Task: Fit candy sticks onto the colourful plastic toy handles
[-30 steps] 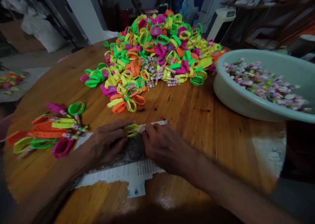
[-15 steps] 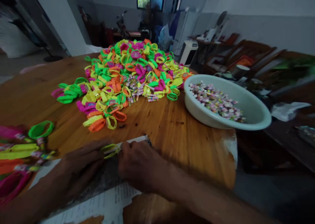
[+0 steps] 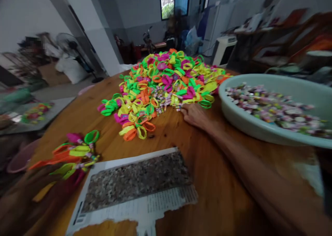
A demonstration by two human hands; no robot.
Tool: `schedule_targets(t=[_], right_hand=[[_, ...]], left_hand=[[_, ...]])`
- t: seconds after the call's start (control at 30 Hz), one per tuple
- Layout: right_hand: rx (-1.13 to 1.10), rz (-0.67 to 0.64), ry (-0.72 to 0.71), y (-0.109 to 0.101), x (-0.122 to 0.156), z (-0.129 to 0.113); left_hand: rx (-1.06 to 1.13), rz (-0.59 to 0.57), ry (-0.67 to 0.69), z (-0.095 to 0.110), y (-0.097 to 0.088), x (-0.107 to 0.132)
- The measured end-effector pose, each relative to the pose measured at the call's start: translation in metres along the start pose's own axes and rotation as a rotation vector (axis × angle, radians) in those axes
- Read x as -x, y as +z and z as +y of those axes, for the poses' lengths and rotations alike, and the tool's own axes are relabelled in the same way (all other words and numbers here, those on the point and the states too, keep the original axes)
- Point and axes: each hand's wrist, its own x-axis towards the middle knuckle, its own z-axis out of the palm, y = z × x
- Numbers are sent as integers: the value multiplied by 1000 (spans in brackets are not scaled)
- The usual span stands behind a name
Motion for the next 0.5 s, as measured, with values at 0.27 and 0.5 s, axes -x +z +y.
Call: schedule_targets(t=[0.27,0.5], right_hand=[[63,-127,-7,1,-17,-1],[224,-160,-57,-14,5,-15]], left_hand=[[-94,37,31,55,1,-63],[-52,-279,-63,94,54,-141]])
